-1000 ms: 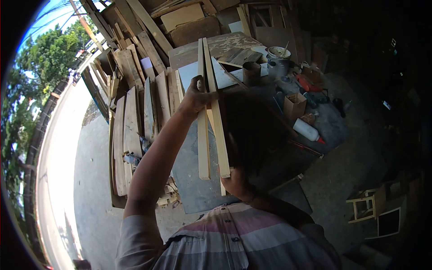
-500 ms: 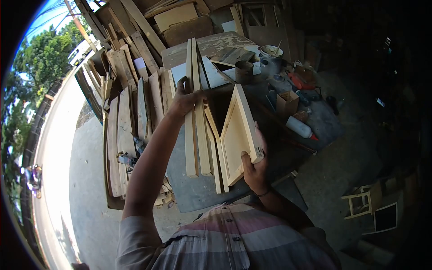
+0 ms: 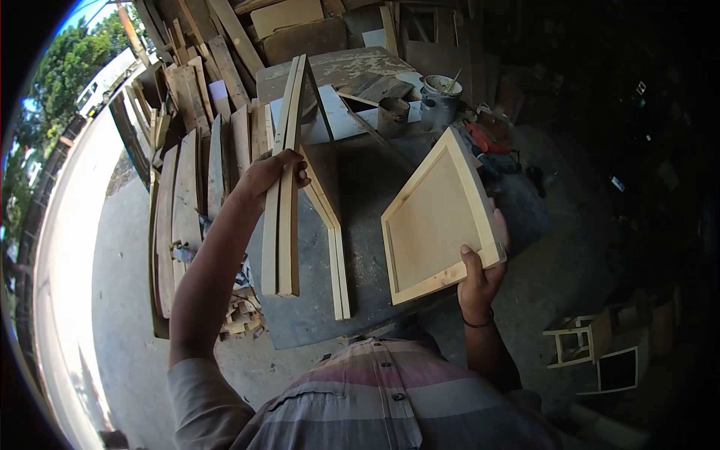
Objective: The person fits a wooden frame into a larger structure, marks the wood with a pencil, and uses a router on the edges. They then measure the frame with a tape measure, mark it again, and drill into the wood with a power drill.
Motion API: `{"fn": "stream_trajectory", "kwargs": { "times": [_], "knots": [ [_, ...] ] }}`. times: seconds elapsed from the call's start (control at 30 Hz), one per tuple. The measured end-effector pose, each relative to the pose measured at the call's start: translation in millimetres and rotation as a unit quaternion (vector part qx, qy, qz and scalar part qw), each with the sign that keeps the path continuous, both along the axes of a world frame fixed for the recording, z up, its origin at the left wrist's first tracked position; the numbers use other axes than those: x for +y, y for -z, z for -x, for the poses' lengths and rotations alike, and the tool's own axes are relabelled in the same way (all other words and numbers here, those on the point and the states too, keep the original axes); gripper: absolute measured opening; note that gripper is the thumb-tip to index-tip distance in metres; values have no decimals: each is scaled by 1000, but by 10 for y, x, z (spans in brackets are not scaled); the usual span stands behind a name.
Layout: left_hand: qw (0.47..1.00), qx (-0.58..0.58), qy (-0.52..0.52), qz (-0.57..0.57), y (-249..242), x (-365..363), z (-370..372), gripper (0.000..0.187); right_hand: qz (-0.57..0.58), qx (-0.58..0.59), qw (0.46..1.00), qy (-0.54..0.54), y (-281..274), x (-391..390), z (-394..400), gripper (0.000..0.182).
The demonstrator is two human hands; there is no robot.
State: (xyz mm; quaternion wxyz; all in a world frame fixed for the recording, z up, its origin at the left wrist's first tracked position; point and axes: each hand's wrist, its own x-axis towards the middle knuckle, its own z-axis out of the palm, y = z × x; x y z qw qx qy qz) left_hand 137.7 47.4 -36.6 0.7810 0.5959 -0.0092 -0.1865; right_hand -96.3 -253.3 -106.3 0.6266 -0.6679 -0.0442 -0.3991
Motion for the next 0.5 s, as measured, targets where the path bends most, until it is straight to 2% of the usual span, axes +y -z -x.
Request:
{"fn": "stream_trajectory", "kwargs": {
  "times": [0.03,0.07,0.13,0.2,0.27,0.33,0.37,0.47,0.5],
  "knots": [
    [998,-19,3,-53,-46,6,-23,25,14,-6,1000,19,17,-112,-42,71],
    [998,-18,-6,-51,-64,31,-102,25,-10,3,1000,14,-18,-181,-63,72],
    [990,-45,67,-118,-160,78,-239,26,-29,14,999,13,-72,-360,-125,74],
    [983,-49,39,-172,-318,22,-202,32,-41,14,999,-14,-125,-572,-216,73],
    [975,-55,49,-210,-280,-4,-196,31,-55,-3,998,-17,-164,-814,-339,74],
    [974,-53,40,-218,-239,-170,-3,31,-37,-4,999,-27,-192,-1103,-473,74],
    [971,-55,43,-229,-227,-260,41,38,-45,-6,999,-29,-225,-1234,-530,74],
    [953,-70,19,-295,-272,-614,114,39,-49,-7,998,-41,-252,-1693,-691,75],
    [957,-66,10,-283,-319,-687,106,39,-41,-13,998,-43,-242,-1837,-755,76]
  ]
}}
